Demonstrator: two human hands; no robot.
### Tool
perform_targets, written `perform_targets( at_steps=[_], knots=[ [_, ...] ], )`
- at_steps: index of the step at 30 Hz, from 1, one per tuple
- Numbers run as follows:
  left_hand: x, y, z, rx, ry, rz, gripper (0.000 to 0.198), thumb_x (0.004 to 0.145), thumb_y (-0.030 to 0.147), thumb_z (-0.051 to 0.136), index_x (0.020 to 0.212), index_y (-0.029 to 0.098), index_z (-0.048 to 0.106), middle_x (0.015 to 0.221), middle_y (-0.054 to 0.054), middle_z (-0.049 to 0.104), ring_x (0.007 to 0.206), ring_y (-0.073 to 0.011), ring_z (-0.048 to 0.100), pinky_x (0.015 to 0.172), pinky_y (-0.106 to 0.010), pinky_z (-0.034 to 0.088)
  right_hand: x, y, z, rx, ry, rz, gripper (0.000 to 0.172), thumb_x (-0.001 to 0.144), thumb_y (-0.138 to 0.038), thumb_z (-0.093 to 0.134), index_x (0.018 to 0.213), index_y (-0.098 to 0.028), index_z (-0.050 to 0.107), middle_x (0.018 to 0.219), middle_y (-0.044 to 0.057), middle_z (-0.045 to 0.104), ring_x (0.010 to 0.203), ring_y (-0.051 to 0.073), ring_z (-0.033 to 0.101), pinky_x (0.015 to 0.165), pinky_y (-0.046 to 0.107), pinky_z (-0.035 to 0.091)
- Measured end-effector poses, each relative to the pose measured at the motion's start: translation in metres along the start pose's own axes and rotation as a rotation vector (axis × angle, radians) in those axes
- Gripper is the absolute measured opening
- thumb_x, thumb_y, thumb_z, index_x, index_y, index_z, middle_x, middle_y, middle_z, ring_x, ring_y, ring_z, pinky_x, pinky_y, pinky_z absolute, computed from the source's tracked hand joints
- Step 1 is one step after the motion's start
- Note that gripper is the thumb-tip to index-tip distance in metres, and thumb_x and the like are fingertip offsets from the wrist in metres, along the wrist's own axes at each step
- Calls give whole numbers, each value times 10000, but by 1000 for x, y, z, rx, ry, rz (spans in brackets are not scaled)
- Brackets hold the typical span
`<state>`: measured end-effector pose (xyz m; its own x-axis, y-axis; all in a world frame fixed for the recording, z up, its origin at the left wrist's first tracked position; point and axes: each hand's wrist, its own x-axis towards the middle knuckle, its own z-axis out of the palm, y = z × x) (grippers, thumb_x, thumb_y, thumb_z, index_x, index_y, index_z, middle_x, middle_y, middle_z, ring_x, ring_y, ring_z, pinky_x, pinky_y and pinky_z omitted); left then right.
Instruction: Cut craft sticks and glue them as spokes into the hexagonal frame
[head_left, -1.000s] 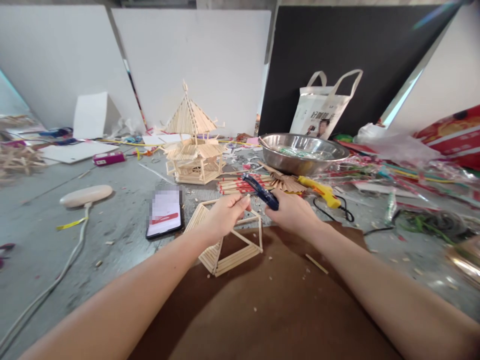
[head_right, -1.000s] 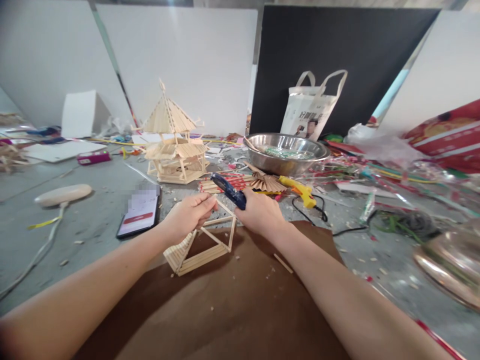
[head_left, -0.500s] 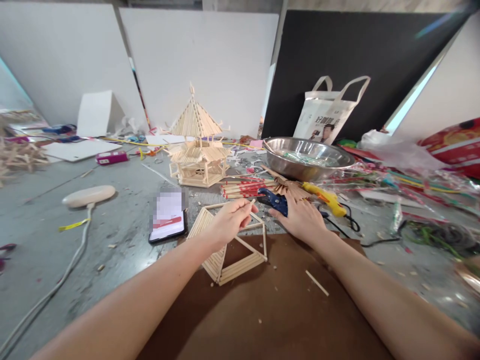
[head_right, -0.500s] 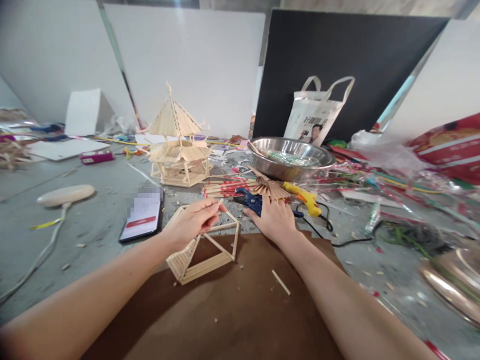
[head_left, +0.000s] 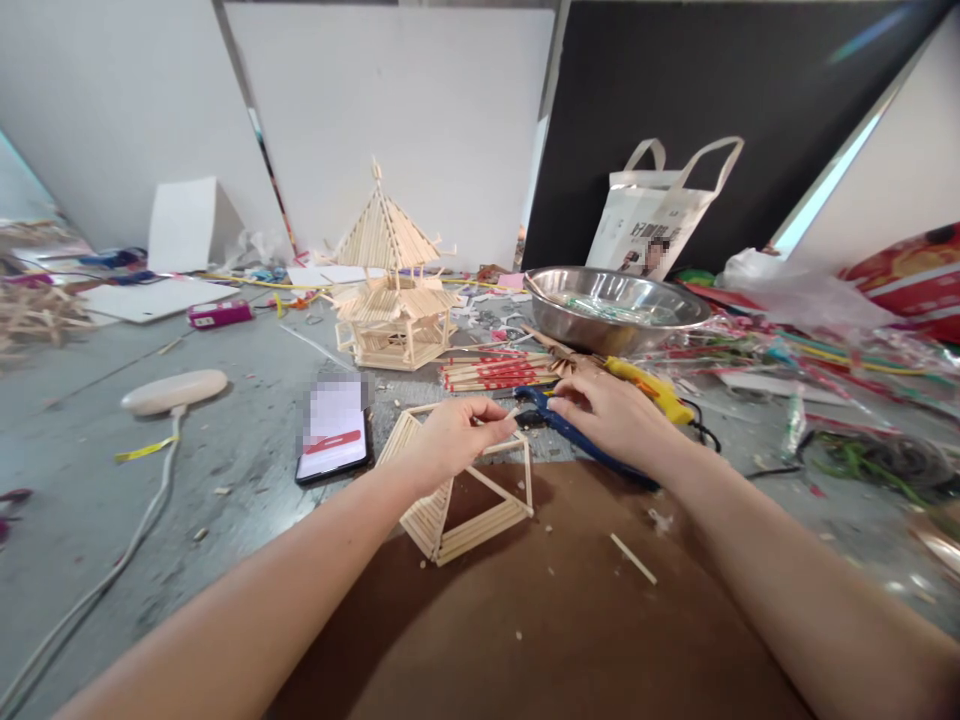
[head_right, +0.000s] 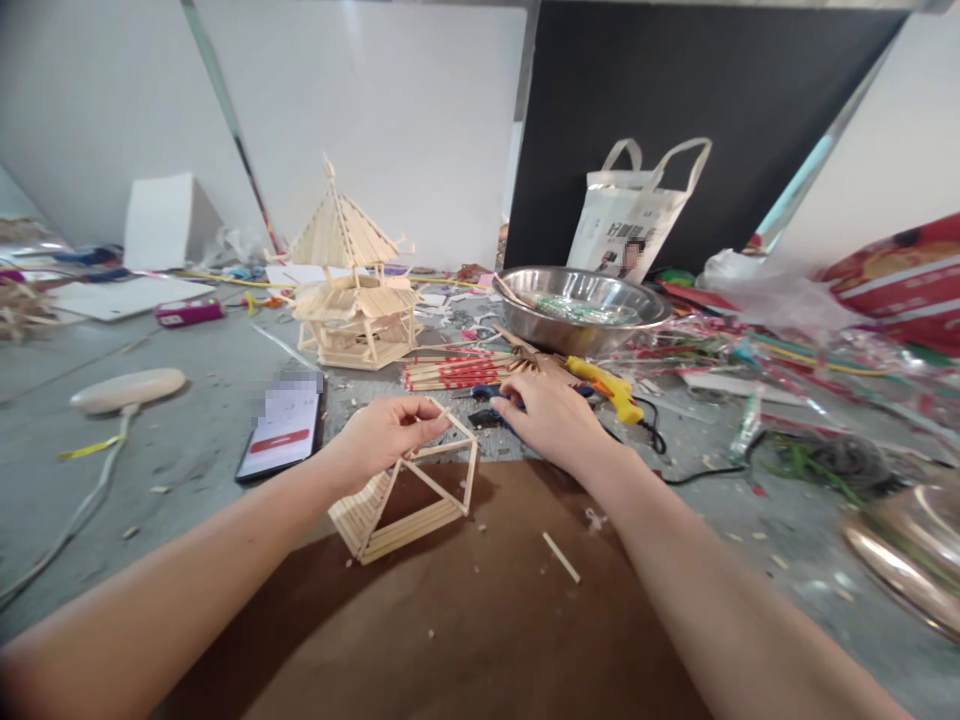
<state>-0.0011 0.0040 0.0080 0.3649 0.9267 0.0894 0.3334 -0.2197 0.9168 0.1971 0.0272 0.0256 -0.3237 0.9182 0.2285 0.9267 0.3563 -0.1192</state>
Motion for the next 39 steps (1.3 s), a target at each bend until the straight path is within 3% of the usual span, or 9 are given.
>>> perform_targets(
  at_steps=[7,12,24,26,29,31,35,37,39],
  knots=[
    [3,-4,-2,-59,2,19,229,661,341,535,726,129,593,646,-2,547,552,-74,428,503,-183,317,-34,-35,-42,213,-738,-222,209,623,-398,554,581,-198,596,517,-29,567,426,82,450,384,196,256],
    [4,-10,-2,-50,17,23,232,651,346,546,738,138,599,653,1,564,566,-77,451,531,-189,333,-58,-65,-47,107,-760,-444,248,502,-447,636,488,-199,632,378,-27,476,348,71,328,350,215,169],
    [6,-4,-10,11,33,6,239,656,347,535,728,133,612,657,-9,578,592,-89,461,549,-196,334,-71,-101,-21,-70,-931,-723,157,619,-214,556,671,-127,675,583,95,637,459,162,537,340,256,198],
    [6,-3,-9,3,27,-2,237,660,341,530,726,129,613,652,-6,571,585,-85,454,550,-195,332,-62,-92,-24,103,-964,-686,98,604,-196,577,637,-154,660,522,43,620,416,127,506,322,229,188],
    [6,-4,-8,-41,1,-28,253,674,357,510,722,129,609,575,19,509,512,-62,403,507,-189,307,-40,-65,-29,532,-1023,-369,87,666,-226,543,691,-169,604,519,-21,584,426,78,503,351,166,291],
    [6,-6,-7,-69,-20,-51,288,686,393,486,694,128,599,502,40,423,452,-50,345,456,-187,268,-24,-43,-29,803,-737,-137,125,704,-285,508,665,-169,536,471,-43,523,389,65,475,371,168,338],
    [6,-10,-9,-100,-49,-110,374,675,477,467,740,131,595,467,55,335,417,-46,286,410,-189,209,2,-1,-16,979,413,186,196,729,-324,485,891,-214,480,669,4,584,490,96,513,515,258,442],
    [5,-9,-11,-70,-94,-144,385,659,491,478,758,136,593,460,61,319,407,-43,257,401,-190,191,8,9,-5,788,603,225,491,670,-276,559,1125,-221,384,984,76,560,740,157,557,634,305,453],
    [4,-7,-15,-2,-163,-156,352,646,469,502,724,138,591,460,62,333,408,-40,251,405,-189,196,8,9,6,532,580,181,503,664,-272,558,1139,-192,414,1056,92,532,888,202,524,736,354,425]
  ],
)
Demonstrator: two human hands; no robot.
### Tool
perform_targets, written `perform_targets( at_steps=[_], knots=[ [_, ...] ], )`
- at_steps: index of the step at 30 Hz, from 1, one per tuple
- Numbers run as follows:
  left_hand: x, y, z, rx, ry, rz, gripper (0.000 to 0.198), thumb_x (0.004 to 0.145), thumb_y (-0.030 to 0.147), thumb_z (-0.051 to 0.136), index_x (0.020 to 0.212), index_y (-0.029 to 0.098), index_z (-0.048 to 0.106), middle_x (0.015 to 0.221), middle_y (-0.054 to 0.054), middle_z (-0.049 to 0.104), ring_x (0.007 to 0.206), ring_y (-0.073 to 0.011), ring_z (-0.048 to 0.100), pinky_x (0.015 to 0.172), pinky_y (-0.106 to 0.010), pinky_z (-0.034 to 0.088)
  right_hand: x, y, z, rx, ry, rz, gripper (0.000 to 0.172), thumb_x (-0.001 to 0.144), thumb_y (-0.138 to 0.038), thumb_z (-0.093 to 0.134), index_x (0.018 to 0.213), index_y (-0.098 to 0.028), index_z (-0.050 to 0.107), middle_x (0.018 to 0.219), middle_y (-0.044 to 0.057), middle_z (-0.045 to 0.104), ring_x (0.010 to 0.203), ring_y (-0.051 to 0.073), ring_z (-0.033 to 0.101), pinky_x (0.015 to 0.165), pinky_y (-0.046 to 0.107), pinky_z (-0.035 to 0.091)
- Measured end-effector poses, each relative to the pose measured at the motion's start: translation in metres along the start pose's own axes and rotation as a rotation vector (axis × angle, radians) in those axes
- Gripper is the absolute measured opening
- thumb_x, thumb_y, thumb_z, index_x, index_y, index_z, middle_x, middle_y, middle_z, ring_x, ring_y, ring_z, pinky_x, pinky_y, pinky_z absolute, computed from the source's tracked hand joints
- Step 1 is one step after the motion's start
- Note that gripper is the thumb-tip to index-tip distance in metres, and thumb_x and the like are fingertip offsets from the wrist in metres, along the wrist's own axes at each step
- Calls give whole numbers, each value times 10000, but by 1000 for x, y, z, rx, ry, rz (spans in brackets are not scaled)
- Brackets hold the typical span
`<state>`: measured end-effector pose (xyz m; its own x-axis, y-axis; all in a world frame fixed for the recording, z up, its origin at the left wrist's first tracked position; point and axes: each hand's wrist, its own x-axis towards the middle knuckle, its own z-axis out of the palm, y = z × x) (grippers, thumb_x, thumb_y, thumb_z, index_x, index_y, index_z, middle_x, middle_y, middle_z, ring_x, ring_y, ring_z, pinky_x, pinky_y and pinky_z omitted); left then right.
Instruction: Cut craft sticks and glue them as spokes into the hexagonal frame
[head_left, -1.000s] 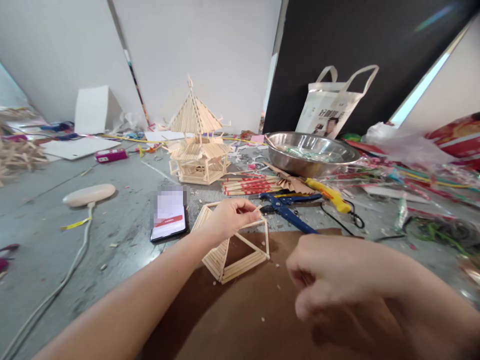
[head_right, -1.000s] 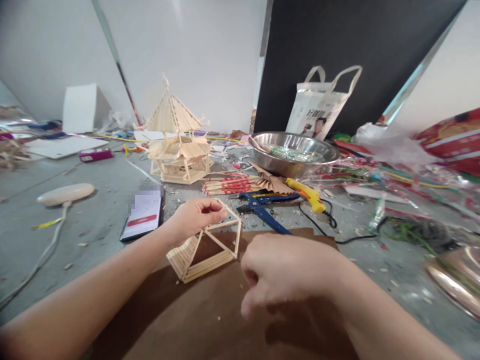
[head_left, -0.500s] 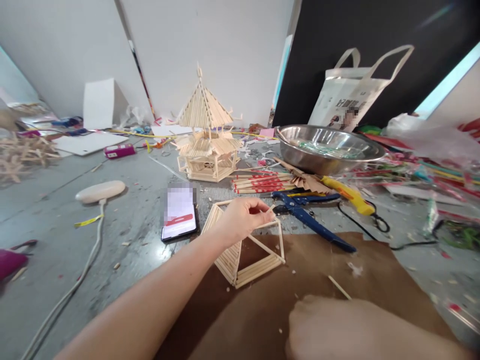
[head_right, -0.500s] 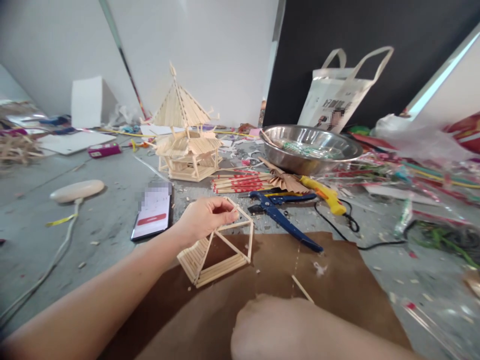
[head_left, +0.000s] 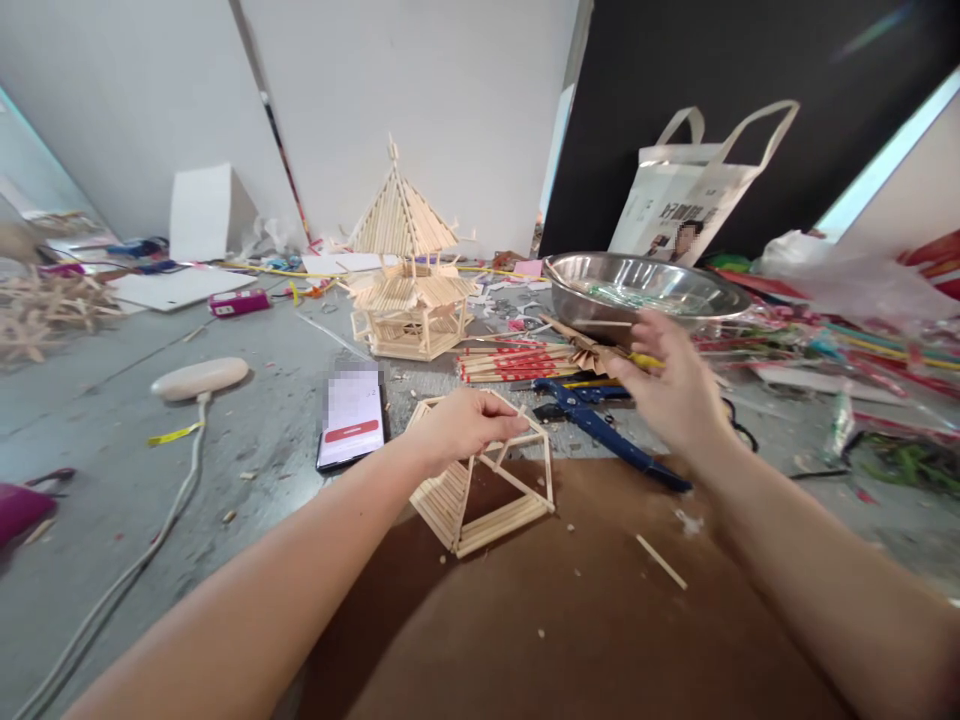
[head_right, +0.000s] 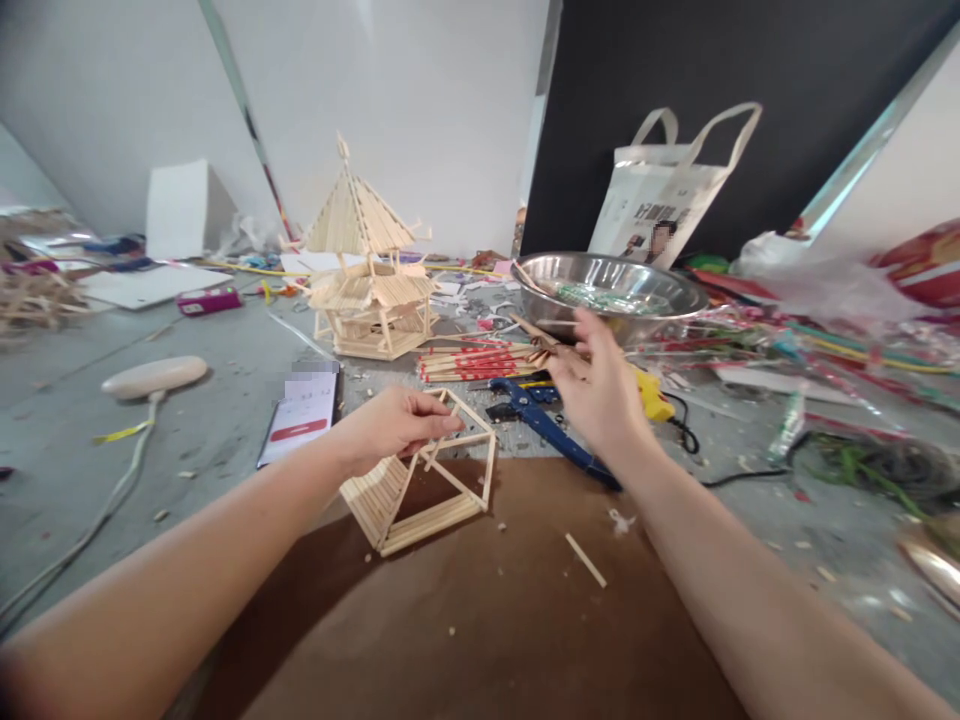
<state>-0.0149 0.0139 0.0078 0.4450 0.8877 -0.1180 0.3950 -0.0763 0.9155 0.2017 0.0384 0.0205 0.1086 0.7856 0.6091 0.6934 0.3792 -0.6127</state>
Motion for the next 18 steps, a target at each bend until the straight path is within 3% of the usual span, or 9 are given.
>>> perform_targets(
  at_steps=[3,6,11,18],
  knots=[
    [-3,4,-4,177,-83,5,296,621,422,541,680,137,596,508,45,440,454,-47,336,452,-189,258,-17,-8,12,-142,-272,-210,186,718,-251,485,867,-197,584,882,39,612,832,182,544,754,334,410],
    [-3,7,-6,392,-192,38,257,595,380,570,691,145,610,585,23,543,532,-71,434,509,-193,307,-33,-19,21,-158,-442,-382,162,744,-236,449,812,-192,589,830,29,619,808,166,538,729,302,410],
    [-3,8,-3,576,-314,80,279,579,357,582,765,150,605,670,0,610,561,-91,502,510,-193,327,-46,-17,29,-162,-510,-504,166,756,-222,436,810,-170,584,819,47,608,820,160,516,740,289,398],
    [-3,2,2,686,-348,140,229,607,329,551,744,163,630,660,4,627,545,-89,511,494,-187,322,-53,-16,33,-135,-573,-558,163,757,-228,442,808,-173,586,807,48,601,822,151,500,755,277,392]
  ],
)
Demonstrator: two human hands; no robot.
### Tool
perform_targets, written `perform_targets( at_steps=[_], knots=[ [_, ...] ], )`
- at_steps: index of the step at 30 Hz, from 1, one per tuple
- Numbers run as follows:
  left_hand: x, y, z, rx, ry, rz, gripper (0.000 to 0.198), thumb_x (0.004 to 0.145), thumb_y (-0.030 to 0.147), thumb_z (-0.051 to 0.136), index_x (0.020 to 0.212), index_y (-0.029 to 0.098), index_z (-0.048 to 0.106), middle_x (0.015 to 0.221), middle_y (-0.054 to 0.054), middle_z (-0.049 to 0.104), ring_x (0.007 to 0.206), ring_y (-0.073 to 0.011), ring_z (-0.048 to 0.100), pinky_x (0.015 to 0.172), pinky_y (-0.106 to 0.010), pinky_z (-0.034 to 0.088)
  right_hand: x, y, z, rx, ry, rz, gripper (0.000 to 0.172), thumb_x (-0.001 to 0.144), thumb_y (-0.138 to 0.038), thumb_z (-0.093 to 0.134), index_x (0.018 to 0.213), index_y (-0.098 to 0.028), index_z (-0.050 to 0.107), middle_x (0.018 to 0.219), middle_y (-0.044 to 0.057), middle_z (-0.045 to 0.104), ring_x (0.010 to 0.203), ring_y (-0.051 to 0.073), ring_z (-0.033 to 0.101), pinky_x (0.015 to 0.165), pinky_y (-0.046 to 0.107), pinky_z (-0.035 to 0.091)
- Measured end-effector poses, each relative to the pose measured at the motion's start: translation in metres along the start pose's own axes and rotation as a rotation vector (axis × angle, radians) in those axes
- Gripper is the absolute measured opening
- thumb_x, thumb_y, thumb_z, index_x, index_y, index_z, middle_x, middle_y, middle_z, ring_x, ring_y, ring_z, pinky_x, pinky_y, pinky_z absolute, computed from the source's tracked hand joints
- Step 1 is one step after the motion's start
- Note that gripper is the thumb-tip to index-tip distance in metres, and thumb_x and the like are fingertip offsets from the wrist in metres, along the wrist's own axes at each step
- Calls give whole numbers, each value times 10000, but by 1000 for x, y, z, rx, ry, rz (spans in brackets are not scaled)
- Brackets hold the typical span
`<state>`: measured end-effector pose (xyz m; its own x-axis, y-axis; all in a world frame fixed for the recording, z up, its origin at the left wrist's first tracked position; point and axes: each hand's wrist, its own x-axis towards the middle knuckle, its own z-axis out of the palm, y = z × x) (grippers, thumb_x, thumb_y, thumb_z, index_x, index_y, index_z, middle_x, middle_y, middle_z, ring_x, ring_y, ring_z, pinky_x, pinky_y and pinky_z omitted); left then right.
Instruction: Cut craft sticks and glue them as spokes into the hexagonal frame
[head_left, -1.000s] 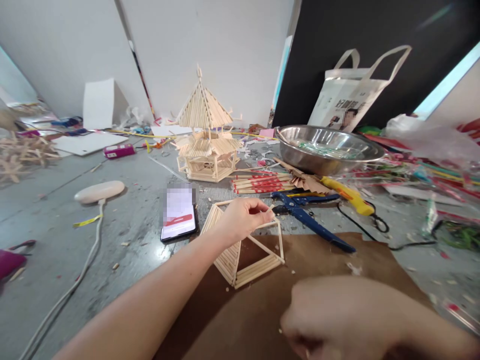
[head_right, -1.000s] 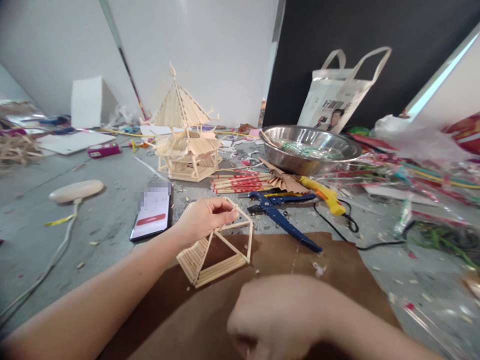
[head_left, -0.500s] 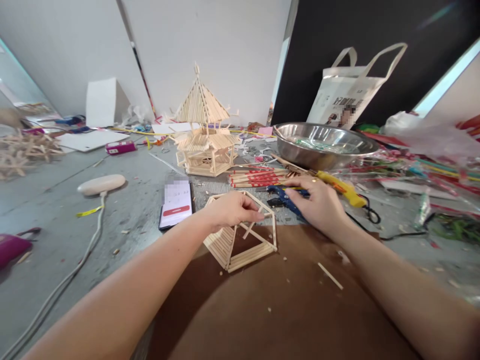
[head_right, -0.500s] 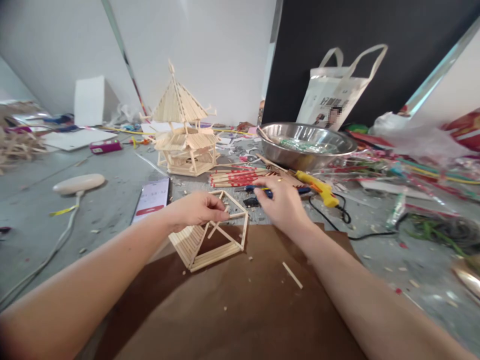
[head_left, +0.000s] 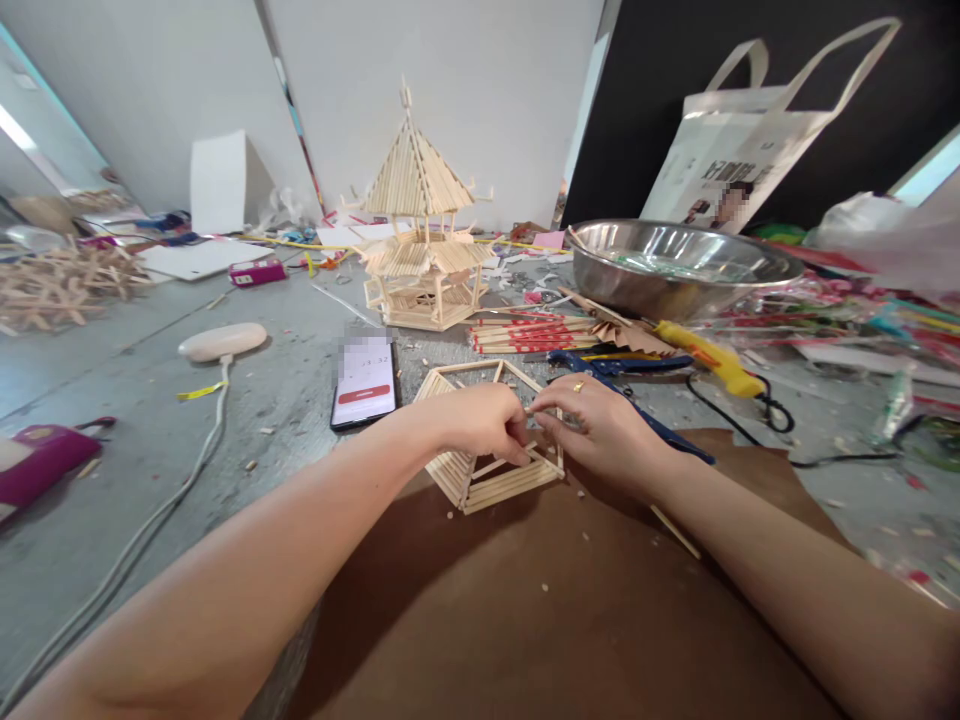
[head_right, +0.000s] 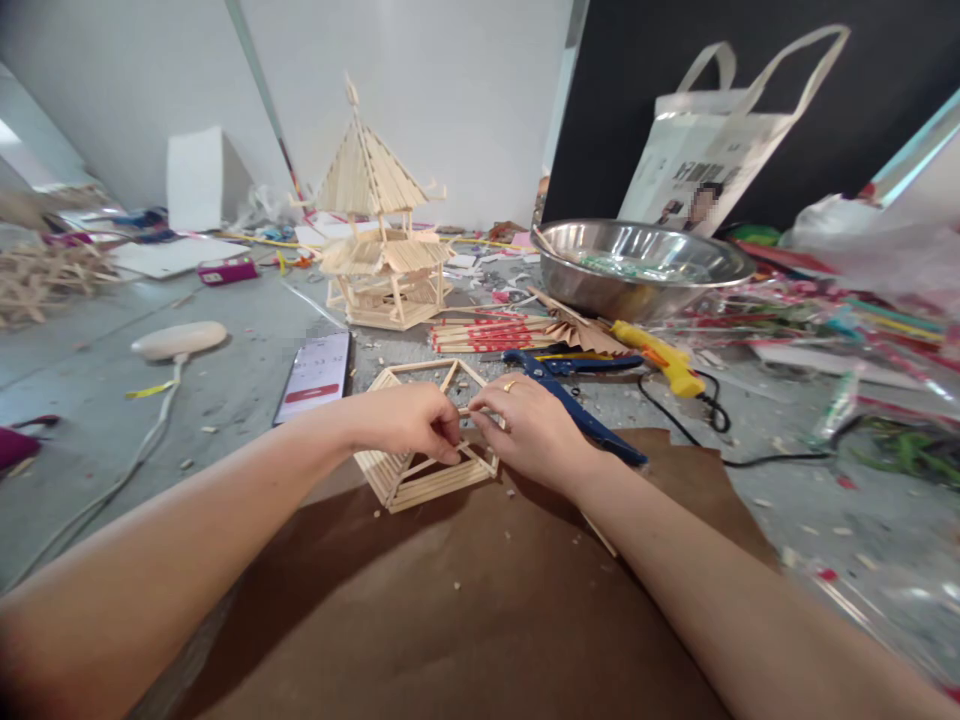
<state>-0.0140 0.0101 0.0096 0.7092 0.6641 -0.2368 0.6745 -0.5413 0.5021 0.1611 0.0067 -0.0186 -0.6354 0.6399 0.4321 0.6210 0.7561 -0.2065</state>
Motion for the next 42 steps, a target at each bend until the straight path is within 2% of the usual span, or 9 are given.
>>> perform_targets(
  at_steps=[9,14,42],
  knots=[
    [2,-3,3,10,-48,-21,217,618,329,532,677,152,642,576,5,609,500,-80,497,462,-176,307,-3,-1,3,0,-94,-24,176,759,-221,422,805,-162,581,804,71,590,830,164,494,739,290,393],
    [3,-2,5,-1,-69,-17,236,624,340,533,697,147,649,595,-5,617,513,-80,501,480,-169,323,-2,-1,3,-8,-133,-8,182,762,-235,423,804,-164,585,802,71,588,837,167,491,732,287,391],
    [4,0,7,0,-94,1,200,624,281,520,699,131,630,605,-15,605,518,-85,482,490,-182,330,-2,-3,3,-23,-153,-30,219,776,-256,410,801,-156,602,787,72,590,840,163,490,743,285,388]
  ],
)
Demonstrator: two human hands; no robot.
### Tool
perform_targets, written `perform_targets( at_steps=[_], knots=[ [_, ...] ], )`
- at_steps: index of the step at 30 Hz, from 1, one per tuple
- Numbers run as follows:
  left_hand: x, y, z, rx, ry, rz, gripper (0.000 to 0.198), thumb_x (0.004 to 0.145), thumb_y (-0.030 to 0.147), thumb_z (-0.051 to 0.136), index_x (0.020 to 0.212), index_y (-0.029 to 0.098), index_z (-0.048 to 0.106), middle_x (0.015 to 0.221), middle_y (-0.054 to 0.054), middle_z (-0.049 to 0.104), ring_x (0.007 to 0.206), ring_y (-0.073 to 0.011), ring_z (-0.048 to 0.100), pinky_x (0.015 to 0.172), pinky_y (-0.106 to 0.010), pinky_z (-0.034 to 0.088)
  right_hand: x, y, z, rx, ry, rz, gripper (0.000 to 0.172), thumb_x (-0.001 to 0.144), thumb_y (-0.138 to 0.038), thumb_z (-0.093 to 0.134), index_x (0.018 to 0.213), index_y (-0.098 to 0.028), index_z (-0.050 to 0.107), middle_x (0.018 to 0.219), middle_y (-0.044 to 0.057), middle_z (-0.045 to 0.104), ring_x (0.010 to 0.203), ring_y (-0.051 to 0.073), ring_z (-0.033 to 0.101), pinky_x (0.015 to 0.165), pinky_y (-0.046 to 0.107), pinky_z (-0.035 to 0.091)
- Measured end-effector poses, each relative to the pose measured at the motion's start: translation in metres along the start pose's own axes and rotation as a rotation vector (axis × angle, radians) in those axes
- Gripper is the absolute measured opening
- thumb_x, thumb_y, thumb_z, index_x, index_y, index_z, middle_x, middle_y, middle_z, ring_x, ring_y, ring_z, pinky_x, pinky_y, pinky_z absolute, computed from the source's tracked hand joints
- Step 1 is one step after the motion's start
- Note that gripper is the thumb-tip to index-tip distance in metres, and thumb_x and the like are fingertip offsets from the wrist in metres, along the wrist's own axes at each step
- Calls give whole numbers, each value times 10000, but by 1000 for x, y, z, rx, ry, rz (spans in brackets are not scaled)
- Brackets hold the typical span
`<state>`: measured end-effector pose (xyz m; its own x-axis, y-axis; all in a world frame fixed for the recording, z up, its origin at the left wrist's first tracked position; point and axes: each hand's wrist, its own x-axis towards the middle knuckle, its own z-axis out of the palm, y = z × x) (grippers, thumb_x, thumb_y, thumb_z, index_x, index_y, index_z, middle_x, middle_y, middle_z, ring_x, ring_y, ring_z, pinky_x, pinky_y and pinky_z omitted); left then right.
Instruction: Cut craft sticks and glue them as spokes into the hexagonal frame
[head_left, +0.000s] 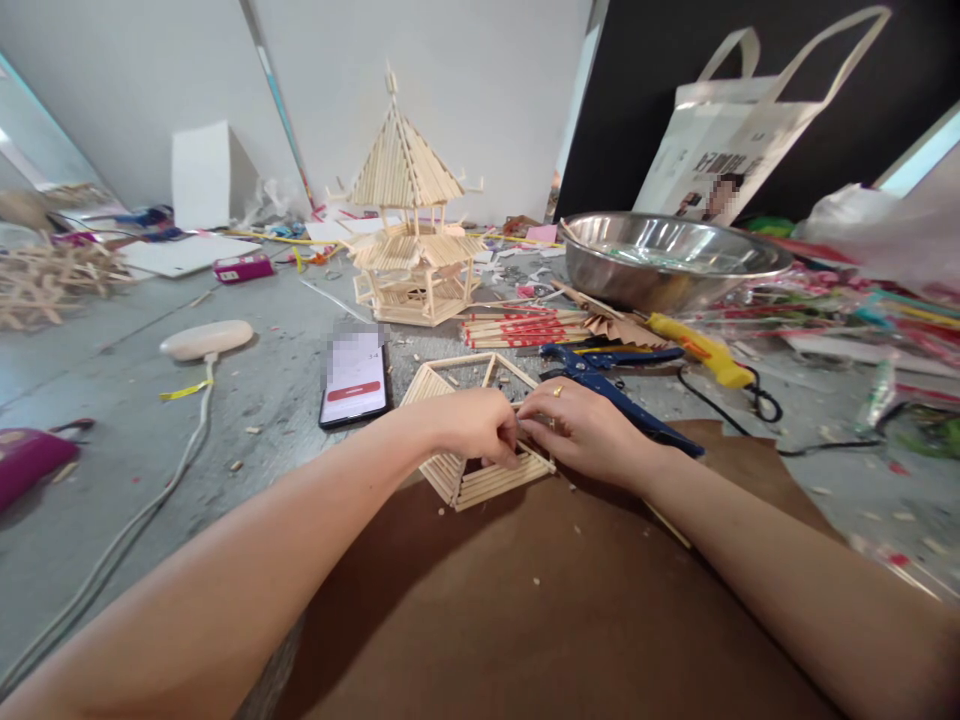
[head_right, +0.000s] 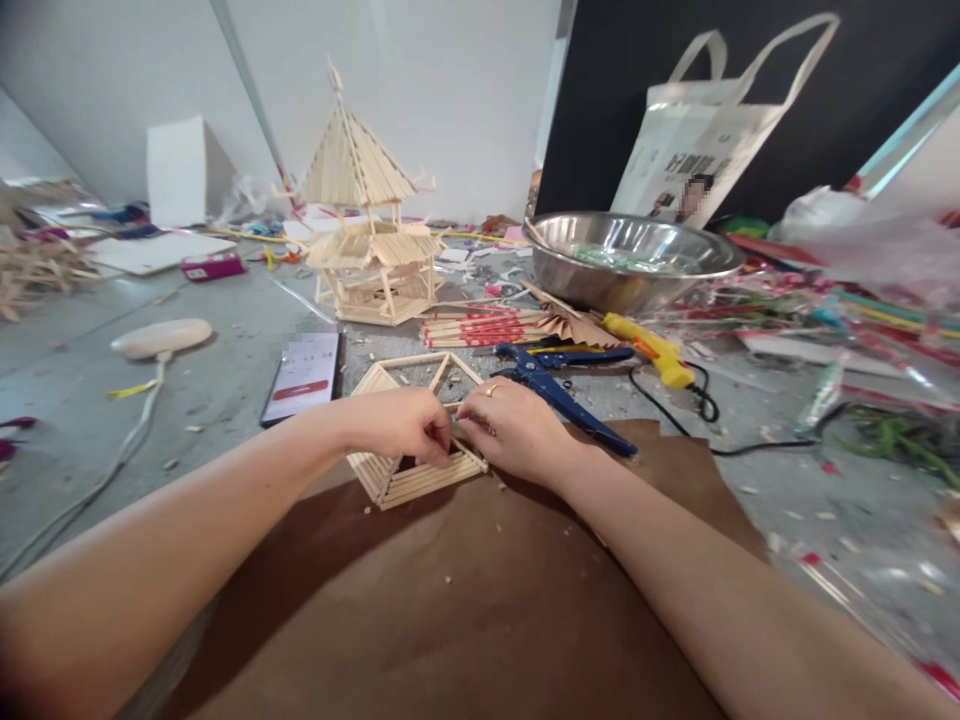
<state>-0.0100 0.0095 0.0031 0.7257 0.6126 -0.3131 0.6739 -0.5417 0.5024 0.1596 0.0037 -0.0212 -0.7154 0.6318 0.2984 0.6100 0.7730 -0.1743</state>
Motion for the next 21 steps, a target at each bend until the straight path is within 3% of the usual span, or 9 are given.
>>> perform_targets(
  at_steps=[21],
  knots=[
    [1,-3,1,-1,12,-2,216,629,298,507,704,140,634,630,-15,614,536,-92,488,499,-185,326,1,0,2,-23,-23,-9,227,782,-258,395,798,-164,601,781,72,587,825,168,490,734,294,385]
  ],
)
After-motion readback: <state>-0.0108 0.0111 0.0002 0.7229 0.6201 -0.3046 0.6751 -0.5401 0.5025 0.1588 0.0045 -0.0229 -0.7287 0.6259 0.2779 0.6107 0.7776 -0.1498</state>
